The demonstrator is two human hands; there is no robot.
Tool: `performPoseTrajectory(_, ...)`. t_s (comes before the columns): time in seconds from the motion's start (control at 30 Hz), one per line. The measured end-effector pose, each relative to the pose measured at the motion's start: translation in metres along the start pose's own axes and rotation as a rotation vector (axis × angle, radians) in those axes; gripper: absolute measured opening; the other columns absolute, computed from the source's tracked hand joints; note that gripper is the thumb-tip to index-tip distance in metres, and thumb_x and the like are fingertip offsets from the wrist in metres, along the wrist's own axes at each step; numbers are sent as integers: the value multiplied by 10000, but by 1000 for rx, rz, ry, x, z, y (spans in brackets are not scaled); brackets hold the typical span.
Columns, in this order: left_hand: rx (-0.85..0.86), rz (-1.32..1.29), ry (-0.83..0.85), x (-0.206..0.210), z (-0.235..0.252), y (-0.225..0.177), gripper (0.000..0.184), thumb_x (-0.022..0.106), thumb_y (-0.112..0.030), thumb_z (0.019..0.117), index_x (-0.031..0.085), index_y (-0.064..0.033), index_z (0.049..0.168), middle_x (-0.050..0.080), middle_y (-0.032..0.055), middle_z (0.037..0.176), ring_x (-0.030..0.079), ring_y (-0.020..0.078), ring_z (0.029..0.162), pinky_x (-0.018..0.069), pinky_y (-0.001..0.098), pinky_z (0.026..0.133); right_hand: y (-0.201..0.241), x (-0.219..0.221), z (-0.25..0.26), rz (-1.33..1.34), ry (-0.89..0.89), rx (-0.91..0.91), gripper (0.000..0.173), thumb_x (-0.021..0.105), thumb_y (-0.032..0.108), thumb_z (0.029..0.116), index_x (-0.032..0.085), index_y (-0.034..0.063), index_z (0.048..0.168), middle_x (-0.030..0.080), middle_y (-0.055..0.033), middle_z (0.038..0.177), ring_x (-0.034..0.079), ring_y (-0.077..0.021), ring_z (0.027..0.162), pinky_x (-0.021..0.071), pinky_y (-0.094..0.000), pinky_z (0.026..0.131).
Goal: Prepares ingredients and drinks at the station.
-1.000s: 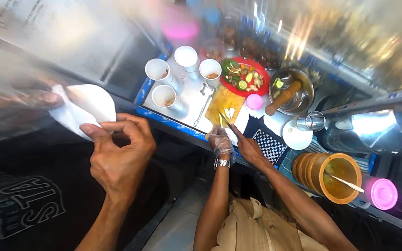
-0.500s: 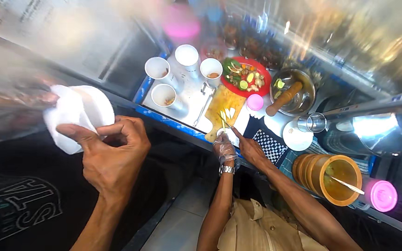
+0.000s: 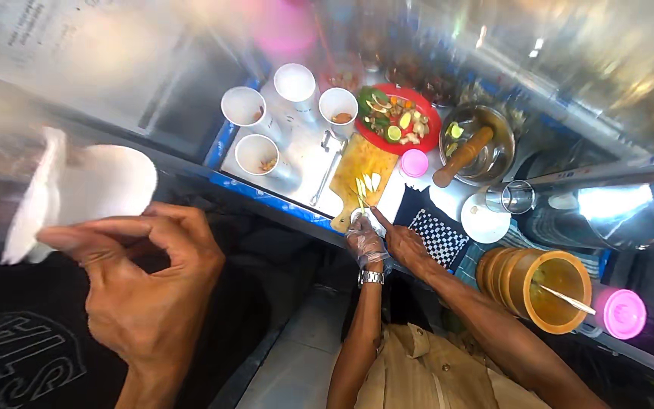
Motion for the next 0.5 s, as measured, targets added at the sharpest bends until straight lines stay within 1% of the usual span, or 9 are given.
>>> performPoseTrajectory(0.1,-26,0,15,-3,-4,1,311,546,-325,1057,747,-110,1158,742,139,1090,693,297,1047,515,533,965,-2,3,2,80,11,-10,696,401,226,1093,49,488,1633,724,-170,1020,705,-386,953,558,-569,828)
performPoseTrajectory(0.17,-8,-2,9,-12,-13,2,307,543,-297,1059,730,-87,1181,739,145,1072,700,283,1021,534,512,952,-9,-3,1,222,-1,-81,635,391,246,1102,124,435,1646,727,-180,975,704,-380,906,553,-573,850)
performPoseTrajectory(0.2,14,-10,0,-17,-16,2,312,542,-285,1060,716,-80,1219,739,143,1091,707,264,1023,544,488,958,-16,-10,-1,252,-34,-91,593,376,277,1106,171,424,1643,728,-171,969,703,-369,897,551,-569,852)
performPoseTrajectory(0.23,34,-28,1,-21,-22,4,317,555,-272,1056,702,-71,1252,732,146,1132,704,253,1048,540,469,980,-28,-16,-9,262,-84,-53,557,360,324,1109,208,419,1637,729,-159,976,703,-360,897,551,-567,846)
performPoseTrajectory(0.3,78,-64,19,-23,-30,6,308,595,-246,1036,690,-54,1257,725,146,1130,711,234,1002,566,443,942,-55,-22,-30,231,-207,89,553,363,358,1100,237,355,1639,736,-157,1059,715,-362,937,558,-566,838)
performPoseTrajectory(0.33,88,-69,54,-19,-35,5,304,606,-234,1029,689,-50,1256,723,150,1131,711,237,1000,567,447,940,-70,-22,-39,202,-258,163,562,385,326,1085,269,296,1634,724,-166,1130,716,-367,964,563,-560,835)
performPoseTrajectory(0.4,95,-54,149,-2,-46,-2,302,620,-229,1018,692,-47,1249,722,154,1145,697,248,1048,540,460,977,-94,-20,-52,164,-318,266,545,436,242,1057,374,200,1596,664,-196,1268,690,-391,1054,559,-556,871)
performPoseTrajectory(0.43,98,-51,202,9,-52,-7,308,627,-243,1017,689,-45,1245,722,155,1138,693,252,1053,536,465,979,-103,-21,-56,145,-358,280,523,456,219,1050,424,171,1569,650,-208,1287,678,-398,1087,556,-554,890)
performPoseTrajectory(0.5,115,-37,302,34,-61,-18,327,652,-265,1004,682,-43,1242,721,153,1123,694,253,1038,540,467,969,-114,-26,-59,107,-445,276,490,486,188,1036,495,164,1525,649,-217,1255,657,-405,1120,550,-547,907)
Point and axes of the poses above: each hand's wrist, its own z-axis towards the middle knuckle, its own x-axis out of the palm, y = z × x, the point moved 9 cm from there along z, towards the middle knuckle
